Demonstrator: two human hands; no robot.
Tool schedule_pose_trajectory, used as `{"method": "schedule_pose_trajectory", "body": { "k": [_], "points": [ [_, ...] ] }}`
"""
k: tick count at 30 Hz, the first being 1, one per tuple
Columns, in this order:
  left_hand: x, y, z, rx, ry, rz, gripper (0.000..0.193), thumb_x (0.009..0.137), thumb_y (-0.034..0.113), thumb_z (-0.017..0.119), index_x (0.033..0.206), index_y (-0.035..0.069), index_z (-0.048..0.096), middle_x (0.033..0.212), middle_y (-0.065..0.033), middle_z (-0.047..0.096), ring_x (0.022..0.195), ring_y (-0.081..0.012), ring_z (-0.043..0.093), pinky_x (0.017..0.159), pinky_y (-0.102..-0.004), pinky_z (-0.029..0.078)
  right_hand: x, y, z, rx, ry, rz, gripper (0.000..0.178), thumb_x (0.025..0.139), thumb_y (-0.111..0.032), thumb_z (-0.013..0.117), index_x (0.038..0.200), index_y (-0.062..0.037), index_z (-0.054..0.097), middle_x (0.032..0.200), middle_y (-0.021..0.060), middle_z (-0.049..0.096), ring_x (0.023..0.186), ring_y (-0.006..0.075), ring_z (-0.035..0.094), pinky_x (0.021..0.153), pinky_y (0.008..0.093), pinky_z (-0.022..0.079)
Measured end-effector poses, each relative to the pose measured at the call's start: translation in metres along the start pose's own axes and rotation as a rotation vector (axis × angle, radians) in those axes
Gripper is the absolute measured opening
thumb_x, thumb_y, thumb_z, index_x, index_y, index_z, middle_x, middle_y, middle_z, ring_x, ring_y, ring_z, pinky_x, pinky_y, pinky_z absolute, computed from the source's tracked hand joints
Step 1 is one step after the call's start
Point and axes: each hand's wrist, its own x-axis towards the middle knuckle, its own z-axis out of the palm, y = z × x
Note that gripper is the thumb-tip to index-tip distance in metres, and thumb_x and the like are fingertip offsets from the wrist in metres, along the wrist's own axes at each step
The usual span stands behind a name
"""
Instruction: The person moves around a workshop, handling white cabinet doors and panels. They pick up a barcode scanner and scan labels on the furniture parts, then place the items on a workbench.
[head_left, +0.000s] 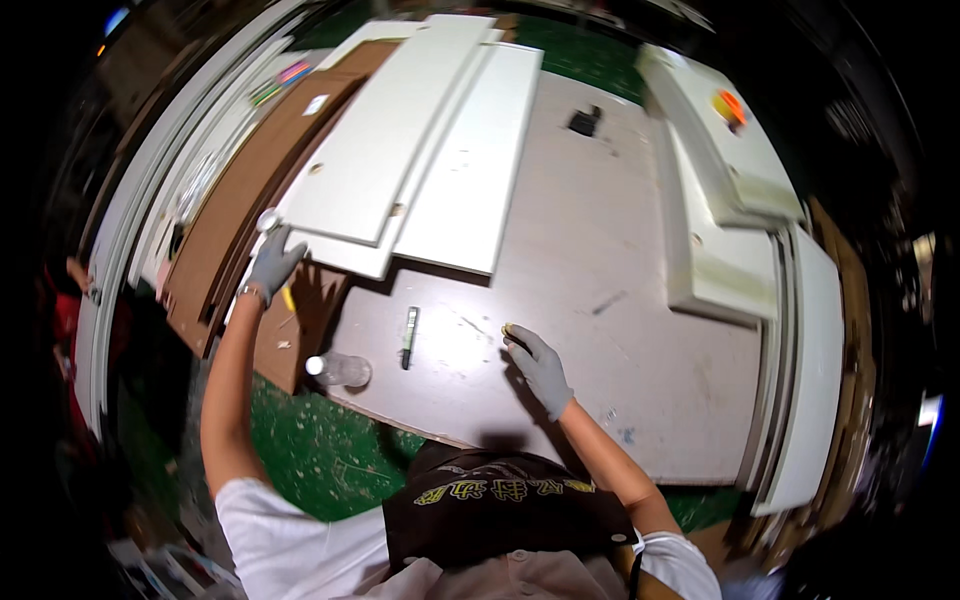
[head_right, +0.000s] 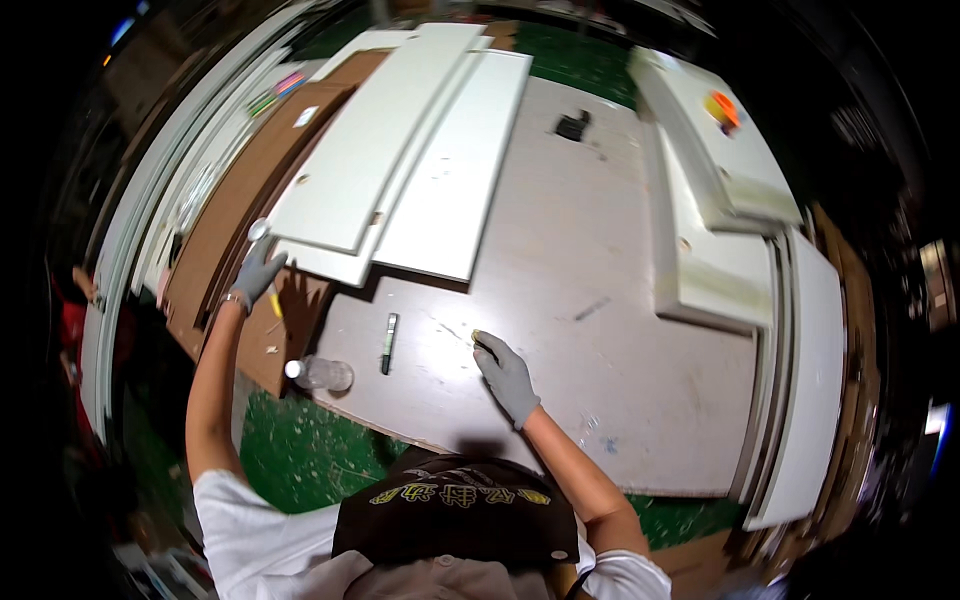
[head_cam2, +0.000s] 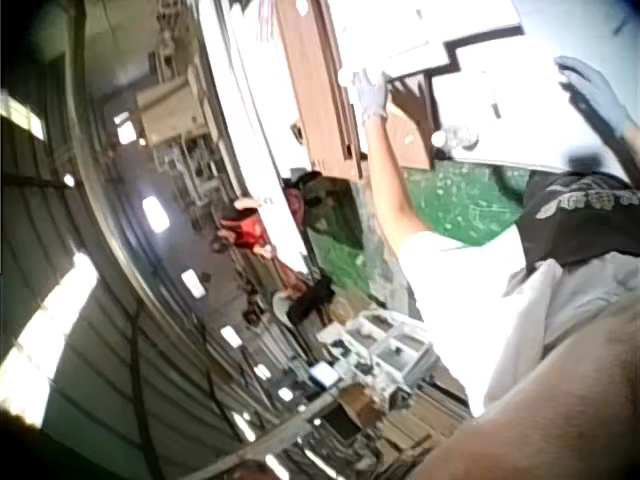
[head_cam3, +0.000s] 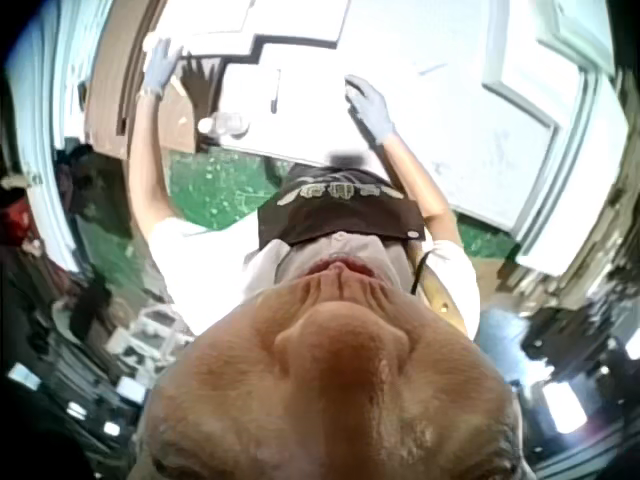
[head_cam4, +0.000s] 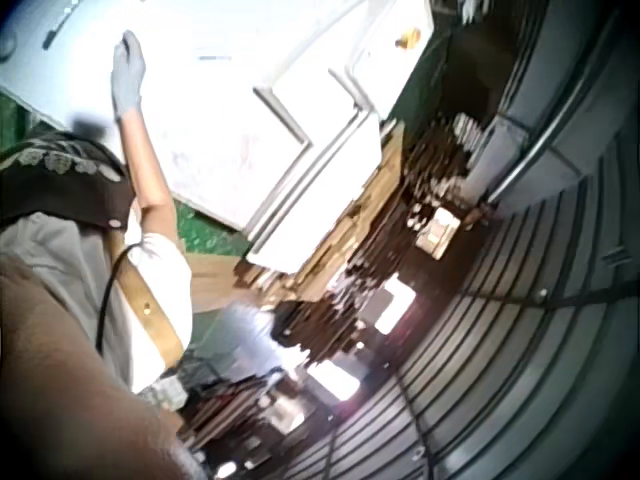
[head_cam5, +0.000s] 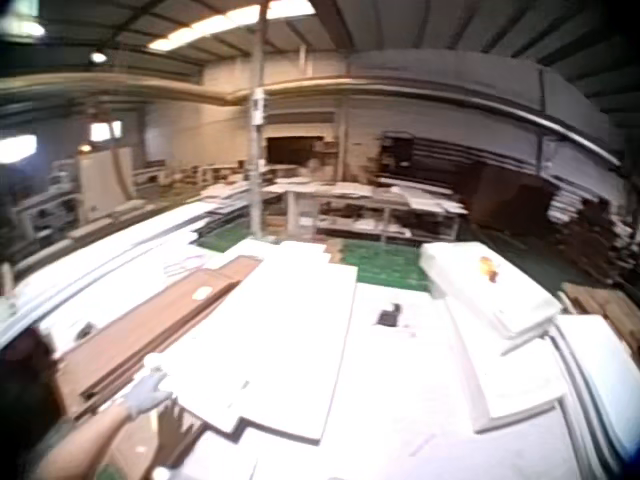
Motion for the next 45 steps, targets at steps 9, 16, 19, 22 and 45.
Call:
{"method": "schedule_pose_trajectory", "body": {
  "k": [9,16,19,22,45],
  "points": [
    [0.073,-0.078,0.025,-0.141,-0.041,-0.123,0.067,0.082,0.039,0.056,0.131,-0.002,0.037,0.125,-0.0256,0.046,0.120,-0.0368,0.042,0.101,-0.0373,0.033,0.133,0.001,0.080,0.063,0.221,0.192,0.039,0.090,-0.021,0.055,0.120,0.0027,0.050,0.098,0.0073,0.058,0.076,0.0104,0.054,0.063,0.0205,0.044],
    [0.111,-0.106,0.069,-0.631,0.129,-0.261,0.054,0.087,0.031,0.054,0.129,-0.002,0.042,0.120,-0.0160,0.054,0.112,-0.0221,0.050,0.095,-0.0296,0.037,0.216,0.061,0.031,-0.131,0.455,0.246,0.063,0.083,-0.032,0.062,0.128,0.0056,0.040,0.124,0.0178,0.049,0.118,0.0273,0.043,0.100,0.0338,0.033],
    [0.127,-0.120,0.072,-1.044,-0.110,-0.411,0.058,0.084,0.040,0.057,0.121,-0.004,0.050,0.115,-0.0101,0.056,0.105,-0.0196,0.050,0.092,-0.0280,0.036,0.242,0.091,0.019,0.260,0.261,0.416,0.067,0.081,-0.034,0.065,0.129,0.0050,0.040,0.129,0.0173,0.047,0.120,0.0256,0.042,0.101,0.0328,0.032],
    [0.118,-0.109,0.059,-1.175,-0.022,-0.481,0.047,0.085,0.035,0.058,0.116,-0.001,0.055,0.112,-0.0065,0.059,0.100,-0.0169,0.054,0.090,-0.0263,0.039,0.253,0.071,0.042,0.360,0.191,0.484,0.063,0.080,-0.031,0.068,0.127,0.0036,0.043,0.120,0.0148,0.053,0.111,0.0242,0.050,0.093,0.0339,0.041],
    [0.051,0.018,0.064,-0.232,-0.476,-0.138,0.077,0.084,0.048,0.049,0.143,0.012,0.015,0.140,-0.0375,0.007,0.125,-0.0480,0.031,0.106,-0.0381,0.026,0.244,0.067,0.048,0.569,0.140,0.478,0.054,0.088,-0.040,0.055,0.122,0.0017,0.047,0.114,0.0112,0.058,0.097,0.0250,0.060,0.080,0.0369,0.052]
  ]
}}
